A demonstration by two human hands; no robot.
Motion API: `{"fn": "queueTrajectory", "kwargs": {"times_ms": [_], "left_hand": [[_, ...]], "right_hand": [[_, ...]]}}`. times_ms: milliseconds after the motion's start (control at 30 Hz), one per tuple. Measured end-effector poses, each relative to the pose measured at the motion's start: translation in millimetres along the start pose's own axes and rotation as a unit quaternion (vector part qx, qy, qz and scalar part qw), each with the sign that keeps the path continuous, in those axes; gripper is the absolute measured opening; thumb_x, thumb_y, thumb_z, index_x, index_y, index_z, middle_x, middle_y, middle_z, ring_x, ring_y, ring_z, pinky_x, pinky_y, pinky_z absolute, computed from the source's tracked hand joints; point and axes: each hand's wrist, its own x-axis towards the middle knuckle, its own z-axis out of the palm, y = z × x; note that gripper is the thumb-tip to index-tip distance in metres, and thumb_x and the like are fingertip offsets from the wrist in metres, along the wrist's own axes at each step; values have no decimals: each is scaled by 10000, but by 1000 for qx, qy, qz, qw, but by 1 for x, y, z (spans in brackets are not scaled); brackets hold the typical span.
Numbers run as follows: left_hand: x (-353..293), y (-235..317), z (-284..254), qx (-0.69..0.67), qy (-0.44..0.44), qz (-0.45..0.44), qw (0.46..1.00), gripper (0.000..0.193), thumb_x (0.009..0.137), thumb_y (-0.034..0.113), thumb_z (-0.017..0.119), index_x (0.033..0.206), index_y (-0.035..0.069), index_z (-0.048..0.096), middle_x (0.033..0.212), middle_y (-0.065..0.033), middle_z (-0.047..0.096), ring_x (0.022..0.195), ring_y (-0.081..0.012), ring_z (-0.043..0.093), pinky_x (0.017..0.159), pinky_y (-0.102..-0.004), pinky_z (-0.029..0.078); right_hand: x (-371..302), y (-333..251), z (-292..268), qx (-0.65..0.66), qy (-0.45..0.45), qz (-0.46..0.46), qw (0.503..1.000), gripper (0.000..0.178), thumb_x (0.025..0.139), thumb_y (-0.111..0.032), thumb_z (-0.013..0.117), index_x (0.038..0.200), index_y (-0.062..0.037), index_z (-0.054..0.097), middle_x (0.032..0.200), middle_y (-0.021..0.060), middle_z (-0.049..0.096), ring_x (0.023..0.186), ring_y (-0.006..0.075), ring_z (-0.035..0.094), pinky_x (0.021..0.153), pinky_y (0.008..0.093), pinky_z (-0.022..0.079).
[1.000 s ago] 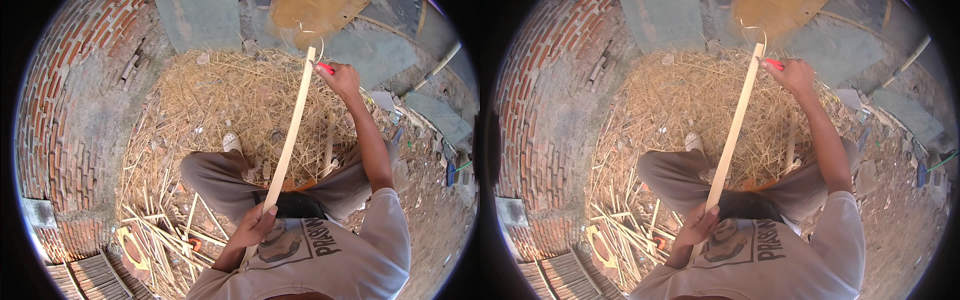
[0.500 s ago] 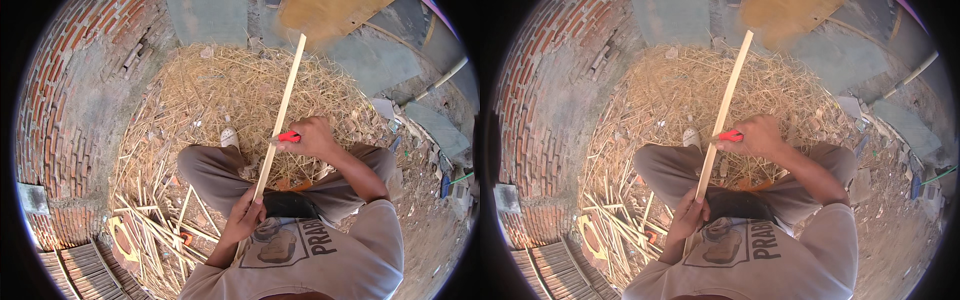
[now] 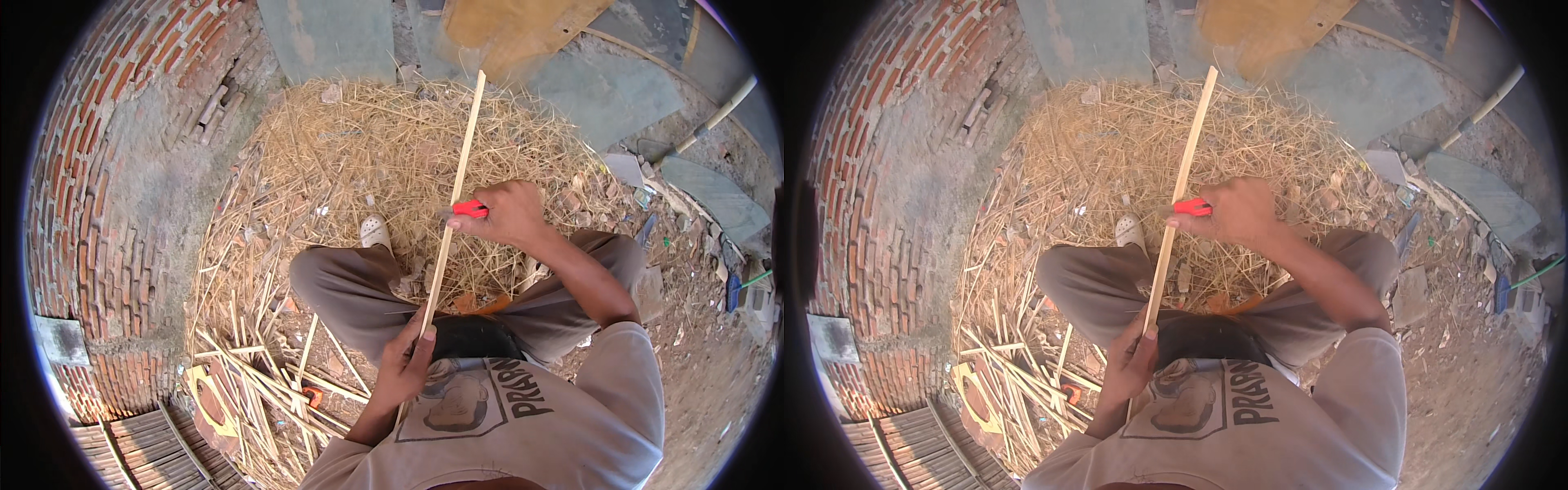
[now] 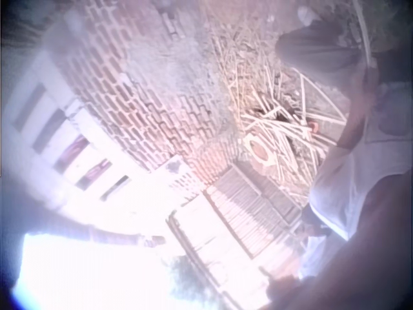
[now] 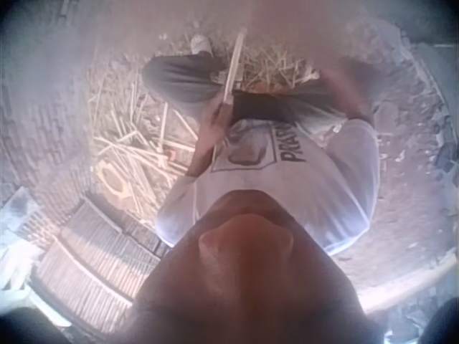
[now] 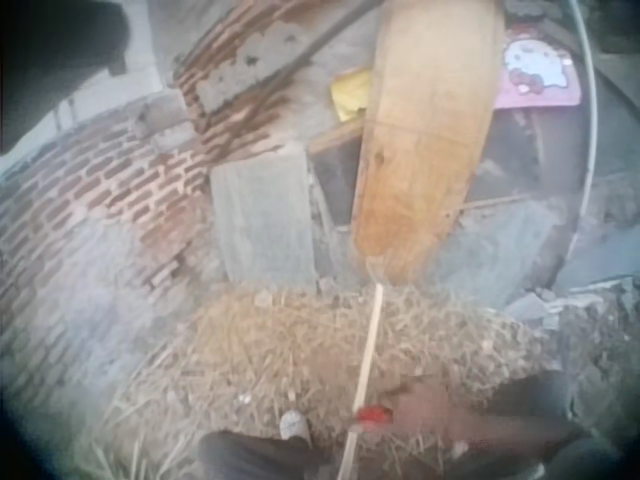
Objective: The person sits cross-legged on a pile of straw and uses a red utility knife to shave the surface of a long, thin bamboo stick. They repeatedly scrape the knife along the length of the stick to remove the outer layer, occasionally rotating the stick to work on different sides.
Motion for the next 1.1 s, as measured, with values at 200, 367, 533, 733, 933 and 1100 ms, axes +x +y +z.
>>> {"fn": "queueTrajectory", "kwargs": {"times_ms": [200, 367, 533, 733, 933, 1100], "left_hand": [[5, 1, 4, 82, 27, 56, 995, 421, 1000, 146, 504, 1376, -36, 458, 916, -80, 634, 812, -63, 503, 763, -214, 442], [4, 9, 7, 103, 22, 61, 993, 433, 1010, 164, 479, 1398, -25, 437, 723, 8, 487, 656, -39, 418, 603, -198, 352], [3, 2, 4, 129, 17, 81, 988, 421, 986, 140, 526, 1379, 0, 474, 673, -26, 518, 643, -54, 453, 615, -213, 420], [-20, -11, 5, 97, -78, 73, 990, 426, 980, 115, 533, 1392, 23, 473, 638, 5, 474, 617, -42, 420, 567, -207, 390], [-13, -1, 2, -26, -60, 9, 998, 437, 991, 90, 517, 1410, -3, 437, 690, 38, 487, 634, -38, 425, 577, -198, 379], [-2, 0, -9, -33, 21, 53, 998, 429, 1017, 155, 473, 1386, -58, 432, 681, 18, 482, 642, -33, 426, 575, -208, 378]], "right_hand": [[-10, -11, -2, 20, 32, -77, 996, 678, 665, -767, 644, 517, -107, 593, 432, 46, 491, 383, 240, 527, 415, 365, 420], [-2, 2, 1, 14, 78, -71, 994, 646, 637, -716, 698, 518, -97, 558, 468, 46, 504, 406, 251, 522, 431, 381, 412], [10, 18, -3, -24, 70, 6, 997, 664, 699, -762, 617, 588, -107, 648, 479, 73, 548, 450, 263, 584, 462, 373, 464], [48, 149, -38, -17, 82, 383, 920, 833, 799, -819, 411, 735, -54, 734, 666, 178, 657, 743, 333, 670, 688, 463, 509], [31, 131, -50, 75, 123, 350, 926, 835, 826, -785, 427, 647, 3, 634, 542, 135, 537, 545, 303, 545, 570, 407, 442], [-9, 0, -30, 53, 17, -3, 998, 667, 731, -752, 605, 576, -104, 629, 461, 72, 521, 452, 269, 573, 464, 383, 451]]}}
